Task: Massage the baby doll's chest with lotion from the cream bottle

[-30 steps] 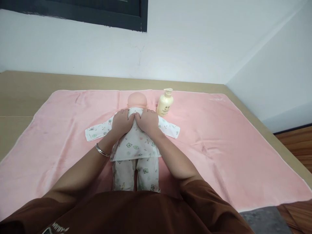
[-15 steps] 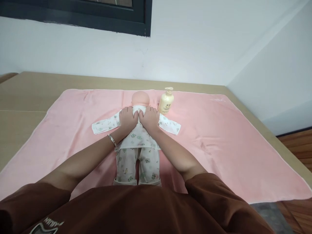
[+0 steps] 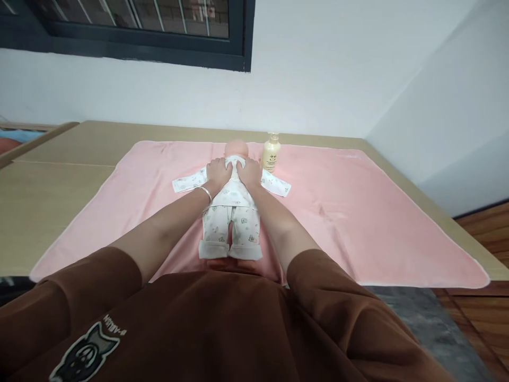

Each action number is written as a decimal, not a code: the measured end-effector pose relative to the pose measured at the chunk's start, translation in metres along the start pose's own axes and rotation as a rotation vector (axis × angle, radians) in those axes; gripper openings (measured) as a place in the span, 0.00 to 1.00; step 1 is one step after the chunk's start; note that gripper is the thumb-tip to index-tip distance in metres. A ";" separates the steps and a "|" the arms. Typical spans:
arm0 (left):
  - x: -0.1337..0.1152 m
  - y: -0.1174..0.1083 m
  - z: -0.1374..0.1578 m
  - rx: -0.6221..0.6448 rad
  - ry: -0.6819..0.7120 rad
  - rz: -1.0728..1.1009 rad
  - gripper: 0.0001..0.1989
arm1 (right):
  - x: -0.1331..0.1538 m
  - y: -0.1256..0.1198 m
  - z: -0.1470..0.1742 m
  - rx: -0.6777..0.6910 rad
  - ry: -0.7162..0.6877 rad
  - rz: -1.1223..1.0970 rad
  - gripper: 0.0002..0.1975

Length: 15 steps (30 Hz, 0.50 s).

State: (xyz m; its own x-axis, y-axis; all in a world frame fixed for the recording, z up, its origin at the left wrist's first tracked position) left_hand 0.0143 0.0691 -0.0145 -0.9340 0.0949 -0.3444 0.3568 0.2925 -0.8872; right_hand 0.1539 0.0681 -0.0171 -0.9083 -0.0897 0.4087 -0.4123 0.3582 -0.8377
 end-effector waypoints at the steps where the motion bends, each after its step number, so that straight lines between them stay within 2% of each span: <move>1: 0.000 0.000 -0.001 0.005 -0.002 -0.001 0.25 | 0.000 0.000 0.000 0.000 -0.001 -0.002 0.20; 9: 0.003 -0.001 -0.004 0.022 0.012 -0.008 0.26 | 0.003 0.001 -0.001 0.079 -0.048 0.014 0.23; 15: 0.005 -0.001 -0.005 -0.009 0.002 -0.001 0.25 | 0.000 0.004 -0.003 0.085 -0.047 0.019 0.24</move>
State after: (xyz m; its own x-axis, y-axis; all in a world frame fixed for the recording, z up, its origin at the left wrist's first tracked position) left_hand 0.0096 0.0740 -0.0142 -0.9345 0.0965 -0.3426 0.3555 0.3011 -0.8849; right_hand 0.1522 0.0718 -0.0192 -0.9174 -0.1277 0.3769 -0.3979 0.2805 -0.8735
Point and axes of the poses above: each hand's wrist, its own z-axis away from the middle knuckle, its own y-axis out of the palm, x = y × z, the point moved 7 cm from there along -z, towards the middle knuckle, and after that the axes turned 2 degrees about -y, right-handed, at the moved point
